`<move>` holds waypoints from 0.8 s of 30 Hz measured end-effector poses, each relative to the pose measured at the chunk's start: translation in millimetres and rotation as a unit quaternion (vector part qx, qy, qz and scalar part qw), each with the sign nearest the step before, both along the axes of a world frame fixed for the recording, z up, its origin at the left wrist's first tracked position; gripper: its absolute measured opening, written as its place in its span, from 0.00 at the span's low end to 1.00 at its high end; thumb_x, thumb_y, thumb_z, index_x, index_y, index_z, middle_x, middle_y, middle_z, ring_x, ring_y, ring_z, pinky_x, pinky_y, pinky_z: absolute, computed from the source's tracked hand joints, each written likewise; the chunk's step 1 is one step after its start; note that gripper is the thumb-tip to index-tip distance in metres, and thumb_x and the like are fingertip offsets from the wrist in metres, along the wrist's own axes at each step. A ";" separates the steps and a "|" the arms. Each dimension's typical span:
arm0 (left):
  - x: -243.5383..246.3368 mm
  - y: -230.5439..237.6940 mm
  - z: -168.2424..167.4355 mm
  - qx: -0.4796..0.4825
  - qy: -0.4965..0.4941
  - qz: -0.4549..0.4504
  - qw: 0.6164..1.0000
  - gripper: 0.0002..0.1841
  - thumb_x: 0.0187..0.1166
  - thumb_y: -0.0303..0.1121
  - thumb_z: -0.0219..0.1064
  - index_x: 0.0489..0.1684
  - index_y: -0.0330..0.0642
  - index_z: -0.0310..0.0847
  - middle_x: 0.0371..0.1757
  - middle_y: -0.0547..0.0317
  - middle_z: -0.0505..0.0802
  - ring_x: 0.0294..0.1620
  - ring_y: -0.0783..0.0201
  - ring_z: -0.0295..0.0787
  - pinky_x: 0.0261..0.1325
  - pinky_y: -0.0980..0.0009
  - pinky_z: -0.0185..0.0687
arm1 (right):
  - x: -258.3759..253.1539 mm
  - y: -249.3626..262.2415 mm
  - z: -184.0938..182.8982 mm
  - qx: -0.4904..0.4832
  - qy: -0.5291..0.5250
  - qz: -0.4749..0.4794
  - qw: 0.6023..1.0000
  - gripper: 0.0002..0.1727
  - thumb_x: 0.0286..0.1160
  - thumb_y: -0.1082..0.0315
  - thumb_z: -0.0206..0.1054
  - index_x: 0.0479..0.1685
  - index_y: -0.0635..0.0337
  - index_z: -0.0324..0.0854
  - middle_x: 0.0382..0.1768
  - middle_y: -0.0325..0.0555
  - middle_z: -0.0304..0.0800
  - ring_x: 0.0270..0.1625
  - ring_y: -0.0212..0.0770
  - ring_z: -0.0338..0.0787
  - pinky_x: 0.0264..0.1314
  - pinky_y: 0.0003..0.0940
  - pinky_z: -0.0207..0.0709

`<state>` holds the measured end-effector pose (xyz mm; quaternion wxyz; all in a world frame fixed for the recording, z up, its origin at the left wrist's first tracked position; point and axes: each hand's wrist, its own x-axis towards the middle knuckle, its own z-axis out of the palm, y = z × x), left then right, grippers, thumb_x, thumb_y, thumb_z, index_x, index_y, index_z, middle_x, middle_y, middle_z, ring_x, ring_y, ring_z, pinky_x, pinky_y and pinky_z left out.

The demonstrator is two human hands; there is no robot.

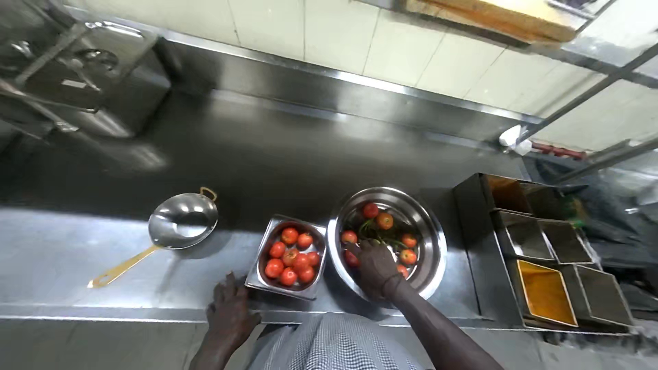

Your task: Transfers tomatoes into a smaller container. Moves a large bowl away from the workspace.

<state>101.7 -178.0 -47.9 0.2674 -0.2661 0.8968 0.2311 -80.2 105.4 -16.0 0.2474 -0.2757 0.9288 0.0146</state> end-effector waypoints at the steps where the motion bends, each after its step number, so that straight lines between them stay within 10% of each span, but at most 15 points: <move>1: -0.2 0.5 1.7 0.002 -0.002 0.004 1.000 0.51 0.61 0.40 0.85 0.89 0.37 0.61 0.96 0.38 0.45 0.95 0.31 0.35 0.86 0.28 0.46 | -1.5 4.0 -4.1 -0.010 0.004 -0.004 1.000 0.35 0.68 0.58 0.76 0.81 0.38 0.77 0.71 0.56 0.84 0.74 0.62 0.81 0.72 0.65 0.73; 5: 0.6 0.8 -0.6 -0.003 0.000 0.001 1.000 0.51 0.63 0.41 0.84 0.90 0.38 0.59 0.96 0.39 0.45 0.95 0.31 0.36 0.86 0.29 0.48 | -15.0 19.5 5.7 -0.103 -0.062 -0.112 0.986 0.33 0.70 0.43 0.72 0.76 0.42 0.81 0.62 0.49 0.92 0.66 0.53 0.89 0.70 0.61 0.78; 9: -0.8 2.1 0.2 -0.003 -0.007 0.006 1.000 0.53 0.61 0.41 0.85 0.92 0.40 0.57 0.97 0.40 0.45 0.95 0.30 0.36 0.85 0.28 0.49 | -24.7 42.8 18.8 -0.263 -0.085 -0.250 0.928 0.24 0.86 0.49 0.59 0.70 0.51 0.85 0.51 0.54 0.94 0.53 0.53 0.93 0.60 0.62 0.81; 13: 0.9 -0.2 -2.1 -0.002 0.003 0.002 1.000 0.54 0.60 0.41 0.86 0.91 0.39 0.58 0.96 0.39 0.45 0.95 0.30 0.36 0.85 0.27 0.48 | -29.5 54.6 27.1 -0.422 -0.099 -0.375 0.819 0.25 0.94 0.54 0.48 0.44 0.61 0.87 0.27 0.45 0.85 0.26 0.37 0.81 0.33 0.36 0.78; 20: 3.5 -0.1 -6.5 -0.004 0.021 -0.007 1.000 0.54 0.58 0.42 0.87 0.90 0.37 0.60 0.96 0.35 0.46 0.94 0.27 0.38 0.83 0.25 0.50 | -47.2 85.2 29.6 -0.661 -0.228 -0.408 0.587 0.24 0.87 0.56 0.38 0.66 0.51 0.77 0.52 0.48 0.90 0.44 0.46 0.94 0.38 0.44 0.91; 24: 0.1 0.5 -3.5 -0.010 0.004 -0.004 1.000 0.55 0.58 0.42 0.87 0.91 0.36 0.57 0.96 0.36 0.44 0.94 0.28 0.35 0.84 0.26 0.49 | -53.2 67.7 32.3 -0.524 -0.141 -0.405 0.736 0.11 0.84 0.61 0.61 0.52 0.57 0.83 0.38 0.46 0.89 0.29 0.38 0.87 0.28 0.36 0.84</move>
